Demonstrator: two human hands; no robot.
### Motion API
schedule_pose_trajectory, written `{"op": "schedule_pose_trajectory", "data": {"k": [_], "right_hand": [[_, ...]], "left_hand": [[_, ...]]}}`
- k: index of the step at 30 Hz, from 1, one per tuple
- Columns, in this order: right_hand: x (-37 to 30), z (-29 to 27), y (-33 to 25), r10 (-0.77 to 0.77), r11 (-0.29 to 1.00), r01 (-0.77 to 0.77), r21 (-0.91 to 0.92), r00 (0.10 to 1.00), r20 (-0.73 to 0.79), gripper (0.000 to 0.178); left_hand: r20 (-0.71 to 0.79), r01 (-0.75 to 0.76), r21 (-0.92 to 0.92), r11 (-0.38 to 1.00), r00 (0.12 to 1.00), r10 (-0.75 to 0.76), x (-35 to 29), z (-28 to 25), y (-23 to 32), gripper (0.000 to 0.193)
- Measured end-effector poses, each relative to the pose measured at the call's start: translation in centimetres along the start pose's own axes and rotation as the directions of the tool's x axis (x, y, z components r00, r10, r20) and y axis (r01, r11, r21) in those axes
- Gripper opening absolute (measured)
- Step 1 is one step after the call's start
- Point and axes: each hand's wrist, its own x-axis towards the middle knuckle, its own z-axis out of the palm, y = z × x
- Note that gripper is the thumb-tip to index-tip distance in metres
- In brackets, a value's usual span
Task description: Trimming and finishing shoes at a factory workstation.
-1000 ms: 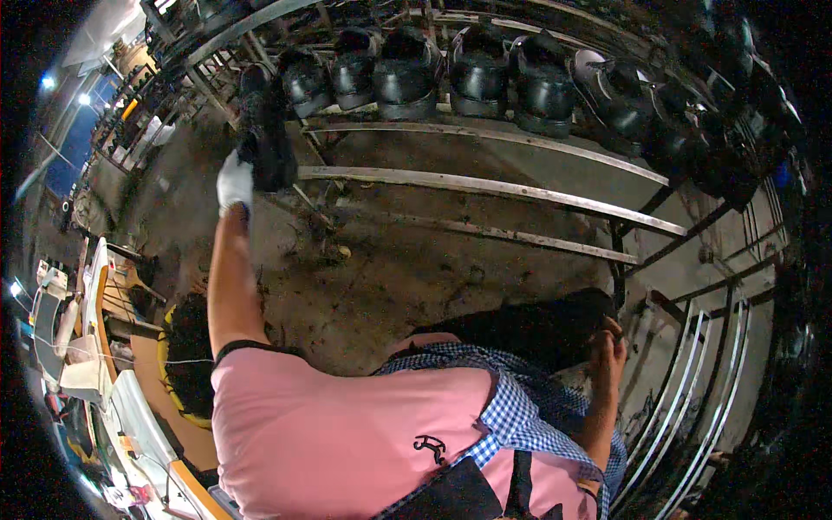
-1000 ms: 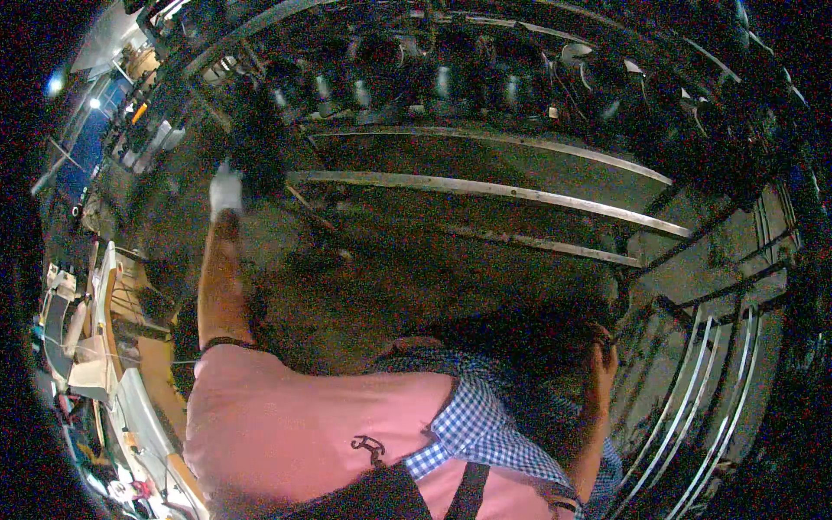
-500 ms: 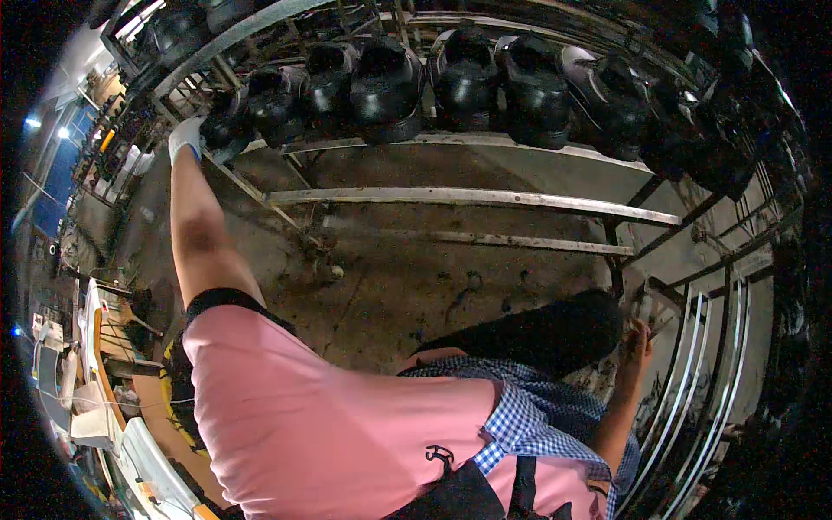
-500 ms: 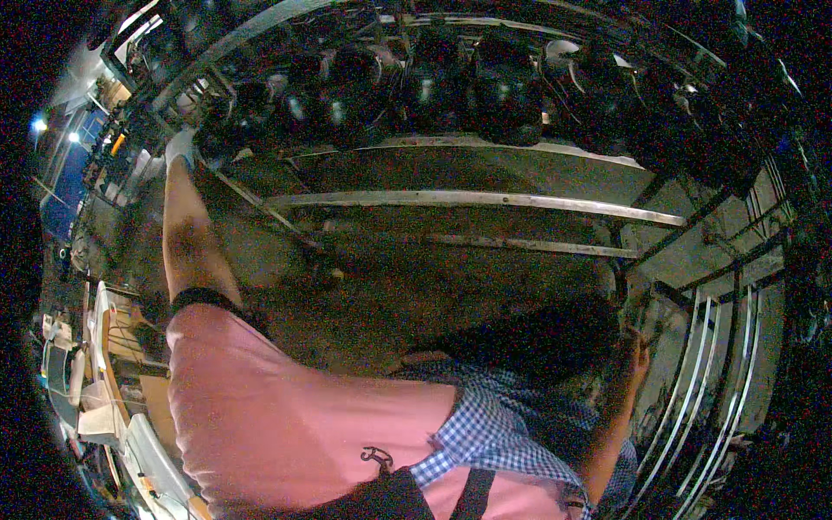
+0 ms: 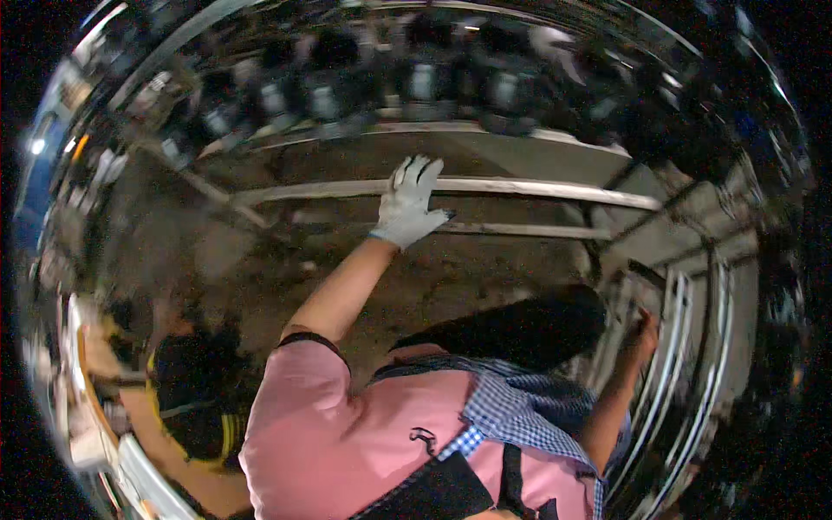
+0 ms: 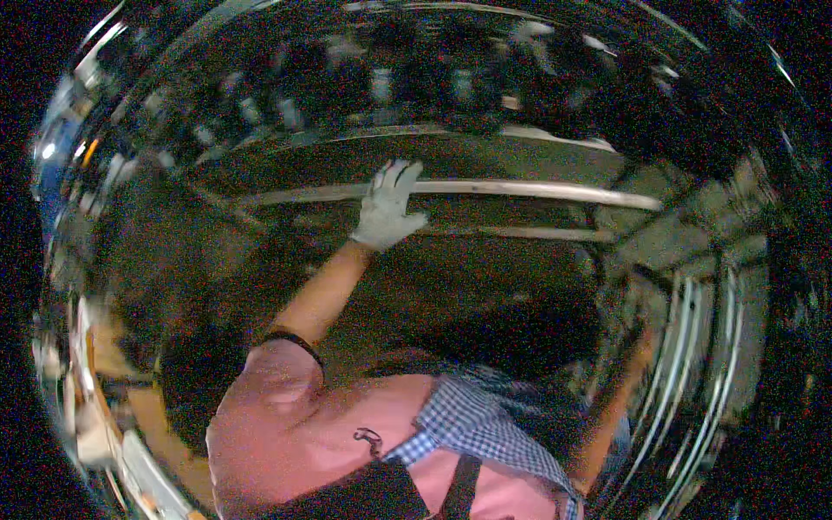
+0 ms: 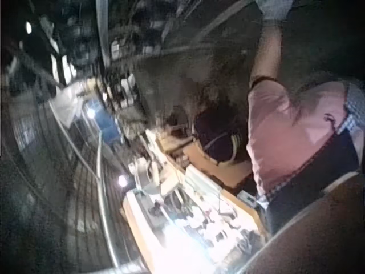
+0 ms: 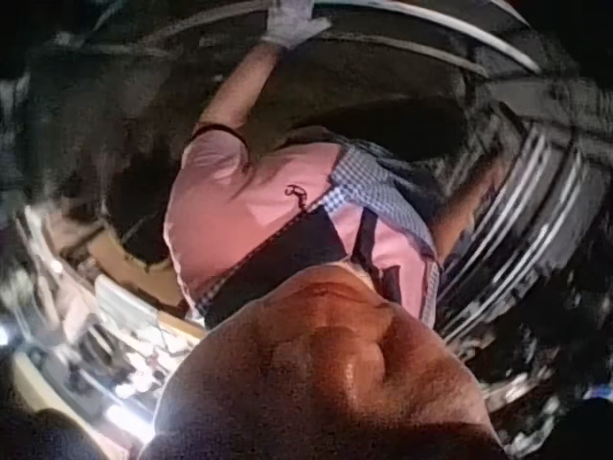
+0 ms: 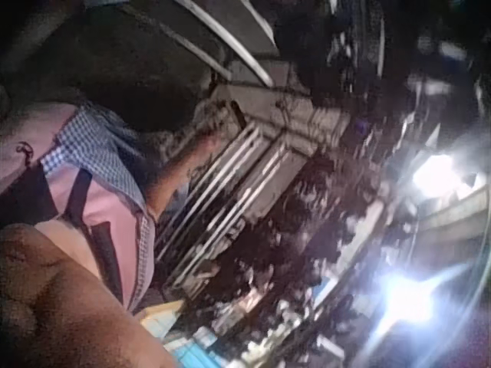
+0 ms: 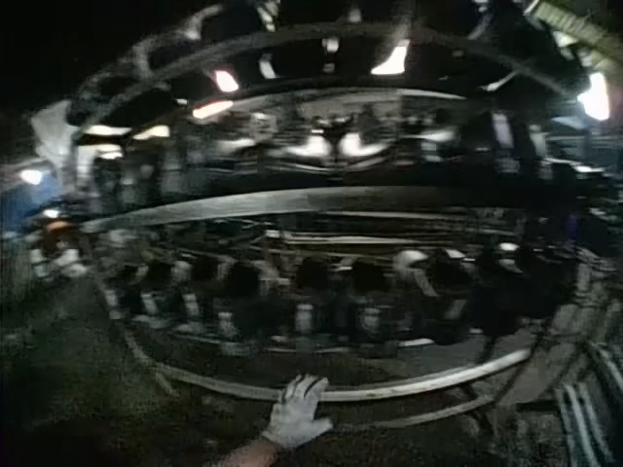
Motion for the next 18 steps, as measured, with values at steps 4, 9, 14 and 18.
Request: {"op": "schedule_pose_trajectory", "data": {"k": [4,9,14,18], "right_hand": [[-0.9,1.0,-1.2,0.361,0.900,-0.355,0.254,0.932,0.024,0.033],[-2.6,-0.8,-2.4,0.420,0.823,-0.332,0.461,0.902,-0.102,0.030],[0.7,-4.6,-1.9,0.371,0.914,-0.323,0.246,0.910,-0.184,0.030],[7.5,-7.8,-0.8,0.212,0.977,-0.207,0.053,0.973,-0.092,0.032]], "left_hand": [[0.172,-0.166,0.086,0.982,0.974,0.150,6.5,6.1,5.0,0.067],[0.546,-0.240,0.137,0.961,0.828,0.129,11.3,10.9,6.9,0.037],[0.492,-0.085,0.191,0.978,0.870,-0.021,10.1,10.3,9.2,0.026],[0.512,0.011,0.189,0.982,0.852,-0.108,7.5,8.4,9.0,0.024]]}}
